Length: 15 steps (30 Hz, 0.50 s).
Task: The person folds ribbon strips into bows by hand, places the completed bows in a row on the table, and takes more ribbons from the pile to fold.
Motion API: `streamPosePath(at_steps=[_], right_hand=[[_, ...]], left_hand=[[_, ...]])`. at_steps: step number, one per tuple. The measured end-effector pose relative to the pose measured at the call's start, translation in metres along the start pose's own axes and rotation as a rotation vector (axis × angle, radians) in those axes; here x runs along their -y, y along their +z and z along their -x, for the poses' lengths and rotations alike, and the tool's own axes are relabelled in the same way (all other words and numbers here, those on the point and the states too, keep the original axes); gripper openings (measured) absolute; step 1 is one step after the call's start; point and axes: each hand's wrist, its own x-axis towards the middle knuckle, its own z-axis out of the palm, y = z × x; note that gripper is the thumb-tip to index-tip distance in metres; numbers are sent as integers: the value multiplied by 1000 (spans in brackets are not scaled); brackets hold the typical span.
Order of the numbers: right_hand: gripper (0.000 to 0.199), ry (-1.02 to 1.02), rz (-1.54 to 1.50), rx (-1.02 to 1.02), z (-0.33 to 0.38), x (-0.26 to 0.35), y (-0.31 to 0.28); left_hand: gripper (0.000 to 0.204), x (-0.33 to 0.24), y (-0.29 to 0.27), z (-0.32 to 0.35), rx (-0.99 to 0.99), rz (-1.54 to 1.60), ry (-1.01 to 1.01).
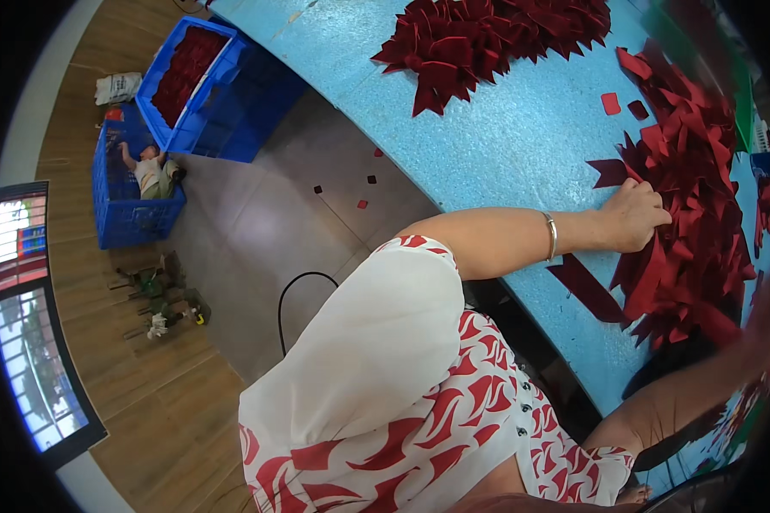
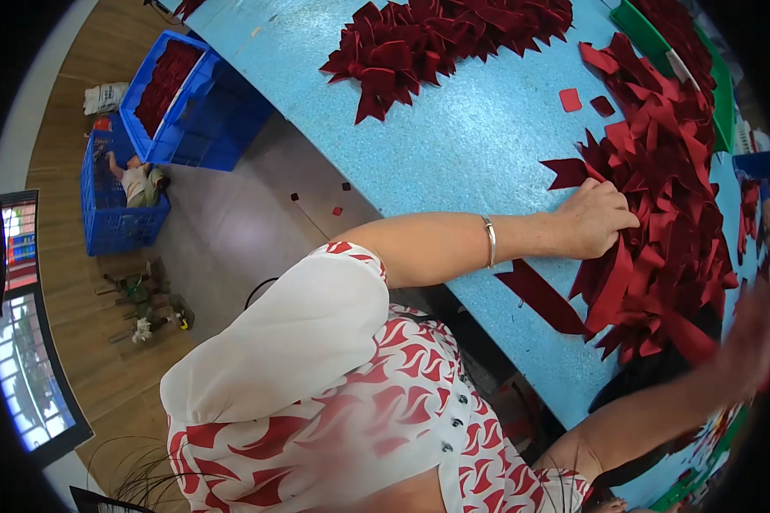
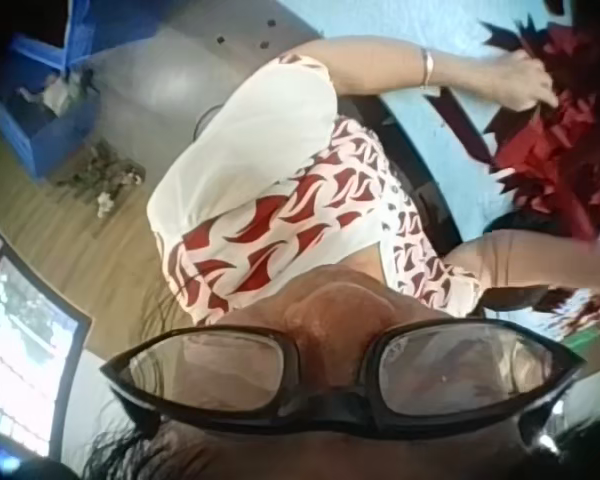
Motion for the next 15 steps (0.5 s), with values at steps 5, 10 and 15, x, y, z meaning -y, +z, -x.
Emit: streamPosePath(at_steps=[5,10,15], right_hand=[[3,815,-293,585,42,25,139],[11,796,-554,896,83,31,153],[12,688,-583,1238,102,28,160]], left_hand=[[29,9,-14,-9,237,-119,-94],[52,19,40,-7,-107,115,-95],[44,-2,8,-6,-59,351,-131]])
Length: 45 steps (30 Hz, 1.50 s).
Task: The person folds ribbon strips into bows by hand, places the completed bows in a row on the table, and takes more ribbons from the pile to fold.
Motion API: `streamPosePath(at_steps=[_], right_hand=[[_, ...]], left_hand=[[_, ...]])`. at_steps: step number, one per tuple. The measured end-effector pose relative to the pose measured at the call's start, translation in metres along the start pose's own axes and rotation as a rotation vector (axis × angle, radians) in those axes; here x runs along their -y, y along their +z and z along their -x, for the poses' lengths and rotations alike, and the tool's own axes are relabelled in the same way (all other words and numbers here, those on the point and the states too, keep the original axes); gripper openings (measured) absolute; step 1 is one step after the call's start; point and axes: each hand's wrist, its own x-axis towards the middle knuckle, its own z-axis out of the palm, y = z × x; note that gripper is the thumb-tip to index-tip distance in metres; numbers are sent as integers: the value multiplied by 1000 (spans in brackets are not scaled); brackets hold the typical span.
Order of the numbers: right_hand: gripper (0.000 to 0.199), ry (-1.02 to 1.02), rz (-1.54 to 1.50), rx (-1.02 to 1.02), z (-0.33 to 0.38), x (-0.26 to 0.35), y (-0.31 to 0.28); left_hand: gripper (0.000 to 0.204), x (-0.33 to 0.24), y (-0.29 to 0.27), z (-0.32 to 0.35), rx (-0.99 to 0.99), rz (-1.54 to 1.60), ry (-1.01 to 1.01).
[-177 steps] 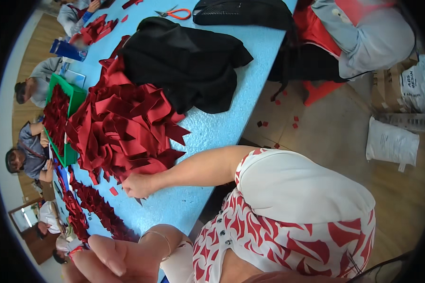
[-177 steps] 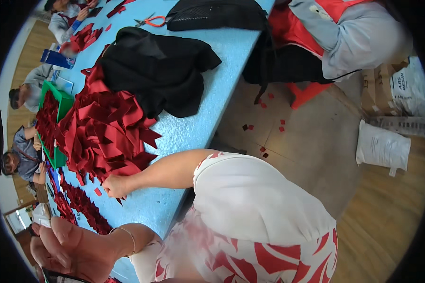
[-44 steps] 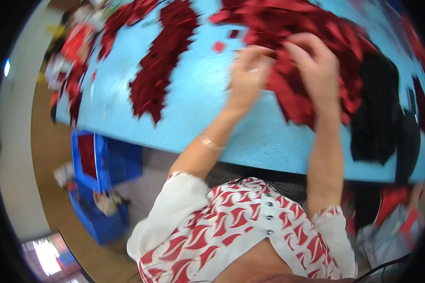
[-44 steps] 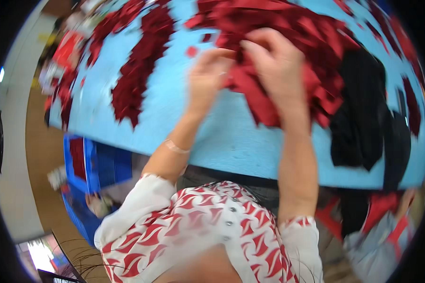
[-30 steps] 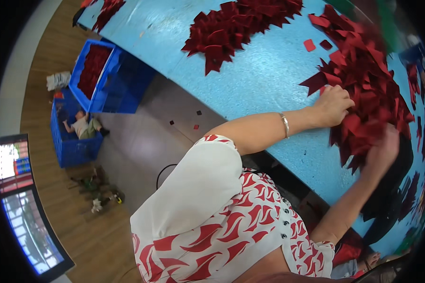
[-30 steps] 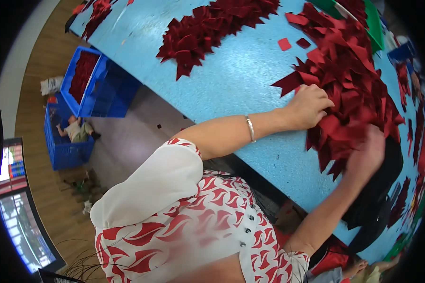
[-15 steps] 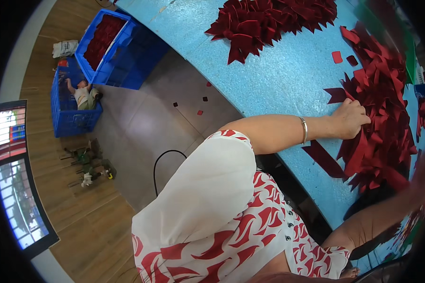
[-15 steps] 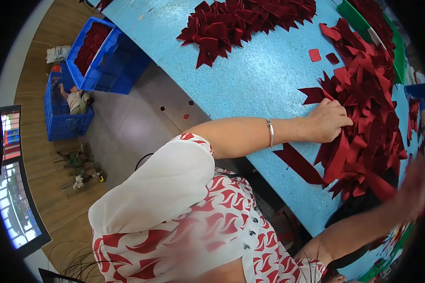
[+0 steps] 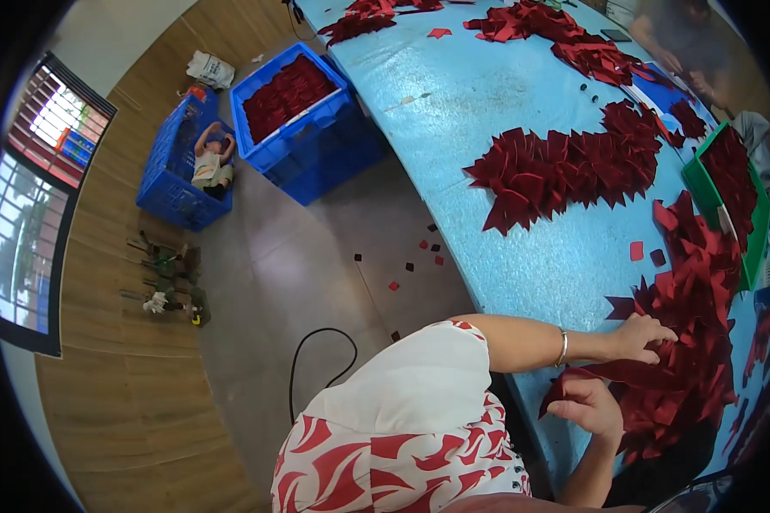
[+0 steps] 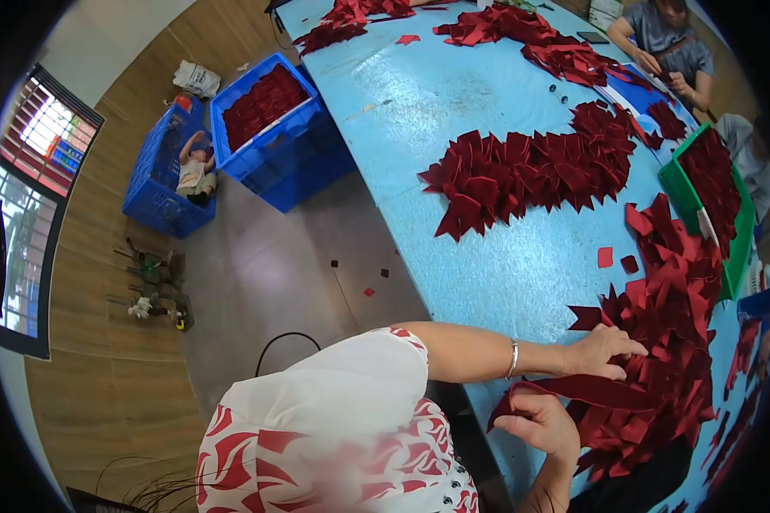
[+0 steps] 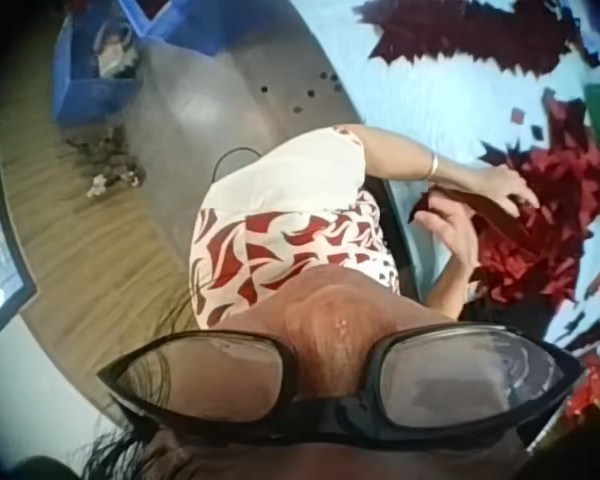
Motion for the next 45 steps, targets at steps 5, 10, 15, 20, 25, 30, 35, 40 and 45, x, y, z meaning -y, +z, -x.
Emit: streamPosePath(at_steps=[5,10,15,20,25,30,35,40,45], right_hand=[[10,364,-71,-379,18,-14,-1],[8,208,-11,-769,76,-45,-30],[20,27,-112,-1266,159,-67,-55],[39,-828,-529,-1448,204,-6,-59],[45,-1308,-503,-1038,212,80,-45],[42,-1271,-346,-571,190,125,-42],[37,-1056,-539,-820,175,143,-42],[30,-773,-515,-957,149,137,-76],[47,-552,-443,-1203,31,125,-43]], left_hand=[[30,3,-2,-4,-27,-55,-3],[26,-1,-13,-6,146,-72,-111],[26,-3,-9,-5,178,-110,-121],[27,-6,-9,-5,214,-116,-147],[27,-11,-12,-4,204,-83,-152],[26,-15,-12,-3,159,-26,-171],[25,-19,-19,-7,5,26,-158],[22,-9,-6,-18,-57,455,-196],[22,-14,-30,-19,179,1182,-474]])
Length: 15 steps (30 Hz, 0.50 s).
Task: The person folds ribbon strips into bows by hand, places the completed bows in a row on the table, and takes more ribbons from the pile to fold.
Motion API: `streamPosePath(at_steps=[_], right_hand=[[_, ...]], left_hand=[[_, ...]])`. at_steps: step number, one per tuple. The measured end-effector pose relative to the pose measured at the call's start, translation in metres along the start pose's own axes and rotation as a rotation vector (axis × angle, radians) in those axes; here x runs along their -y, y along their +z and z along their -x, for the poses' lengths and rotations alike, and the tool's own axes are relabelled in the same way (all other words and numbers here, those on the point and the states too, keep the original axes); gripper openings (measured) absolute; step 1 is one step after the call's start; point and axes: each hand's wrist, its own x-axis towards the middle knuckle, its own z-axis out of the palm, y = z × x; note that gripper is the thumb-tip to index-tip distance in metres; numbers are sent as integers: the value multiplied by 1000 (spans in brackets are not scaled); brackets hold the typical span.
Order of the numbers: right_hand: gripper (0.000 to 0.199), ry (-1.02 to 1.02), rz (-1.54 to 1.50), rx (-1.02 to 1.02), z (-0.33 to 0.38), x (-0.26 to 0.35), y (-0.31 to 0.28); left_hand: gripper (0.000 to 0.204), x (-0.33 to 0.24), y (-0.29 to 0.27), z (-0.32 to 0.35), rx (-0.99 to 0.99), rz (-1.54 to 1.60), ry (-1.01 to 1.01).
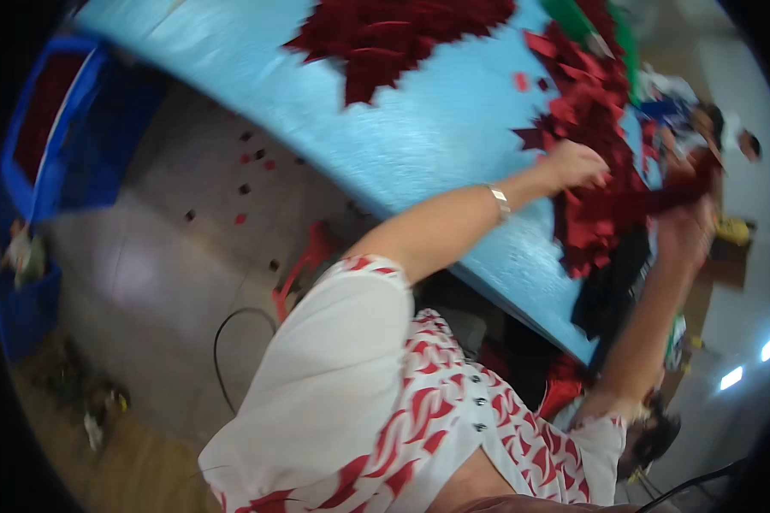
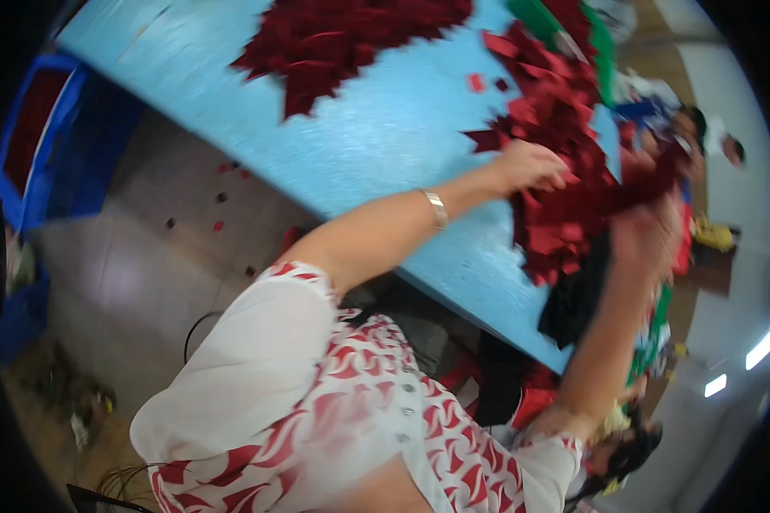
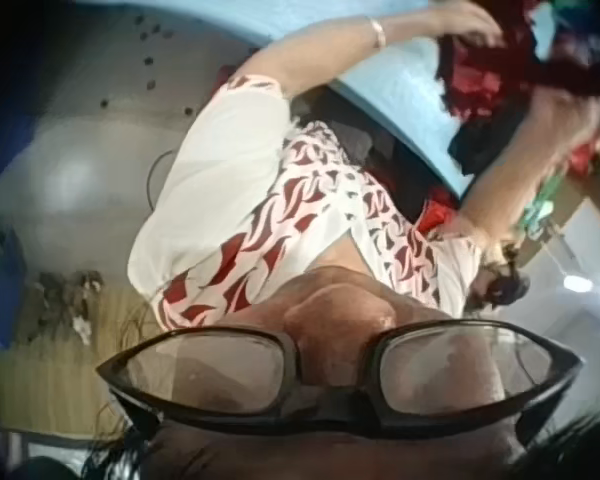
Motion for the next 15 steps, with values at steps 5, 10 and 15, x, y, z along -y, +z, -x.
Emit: streamPosePath(at_steps=[5,10,15], right_hand=[[30,-33,-108,210,-51,-45,-16],[30,-85,-87,-267,-57,-65,-35],[24,-12,-324,-187,-34,-87,-54]], left_hand=[[36,-38,8,17,237,424,-156],[32,-48,17,18,274,468,-247],[27,-37,4,10,315,389,-173]])
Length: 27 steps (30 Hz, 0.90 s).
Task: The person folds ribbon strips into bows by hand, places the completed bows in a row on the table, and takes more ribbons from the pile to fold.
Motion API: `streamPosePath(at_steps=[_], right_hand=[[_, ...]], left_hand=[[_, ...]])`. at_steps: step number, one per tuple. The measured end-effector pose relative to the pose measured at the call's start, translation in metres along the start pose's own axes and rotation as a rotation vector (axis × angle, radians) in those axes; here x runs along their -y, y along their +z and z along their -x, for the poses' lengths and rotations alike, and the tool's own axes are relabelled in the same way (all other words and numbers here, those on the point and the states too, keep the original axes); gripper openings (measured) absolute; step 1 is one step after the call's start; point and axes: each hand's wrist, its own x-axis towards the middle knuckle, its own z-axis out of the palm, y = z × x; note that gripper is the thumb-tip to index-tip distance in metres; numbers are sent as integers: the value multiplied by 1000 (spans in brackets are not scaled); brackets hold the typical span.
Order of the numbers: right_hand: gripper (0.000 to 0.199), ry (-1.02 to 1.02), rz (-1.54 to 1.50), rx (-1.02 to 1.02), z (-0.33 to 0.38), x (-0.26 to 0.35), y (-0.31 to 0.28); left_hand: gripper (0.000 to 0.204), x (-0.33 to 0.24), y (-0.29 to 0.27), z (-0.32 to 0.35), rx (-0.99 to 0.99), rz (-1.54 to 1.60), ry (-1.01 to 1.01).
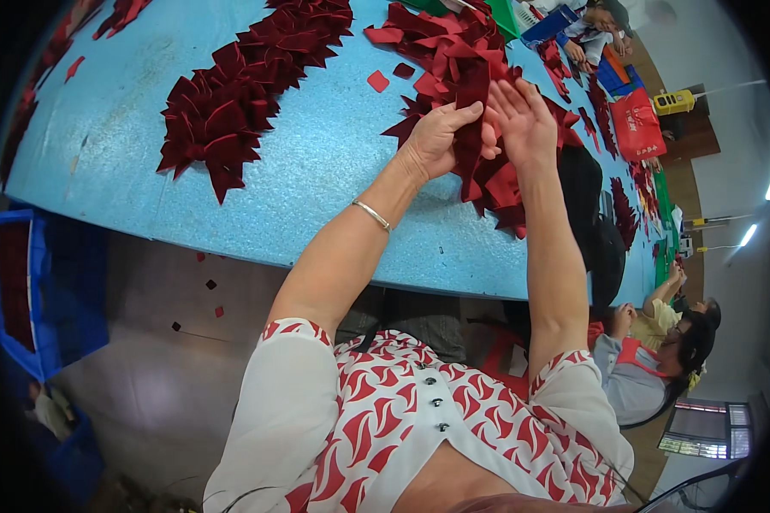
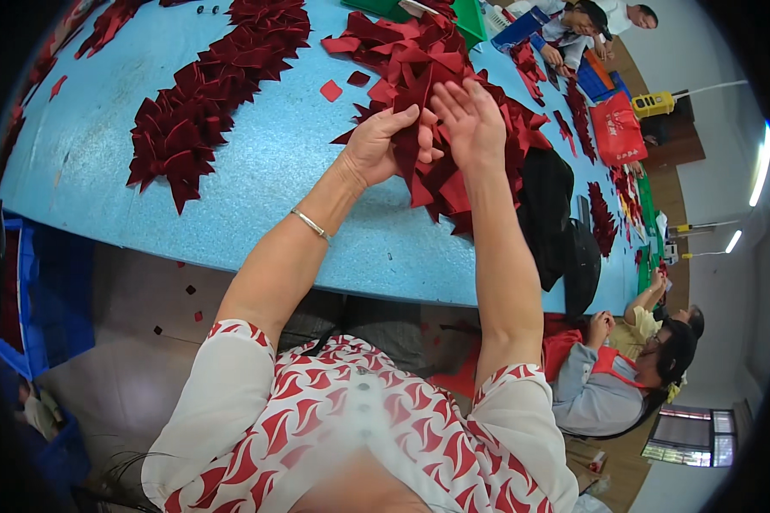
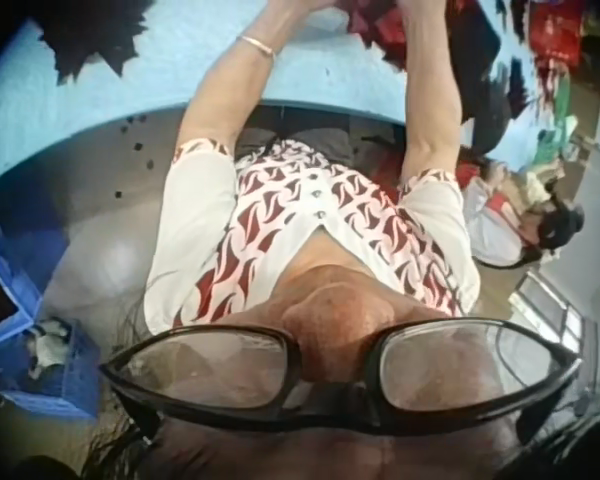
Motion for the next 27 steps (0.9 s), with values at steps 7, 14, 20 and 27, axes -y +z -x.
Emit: streamPosePath(at_steps=[7,14,20,27], right_hand=[[21,122,925,317,104,-27,-14],[13,161,1226,144,145,41,-38],[13,431,1014,123,208,76,-69],[12,1001,511,84,308,4,-116]], left_hand=[[23,-15,8,-1,-76,51,120],[25,-31,-17,-1,-271,-83,330],[23,-29,-19,-4,-352,-127,330],[22,-25,-15,-5,-399,-167,240]])
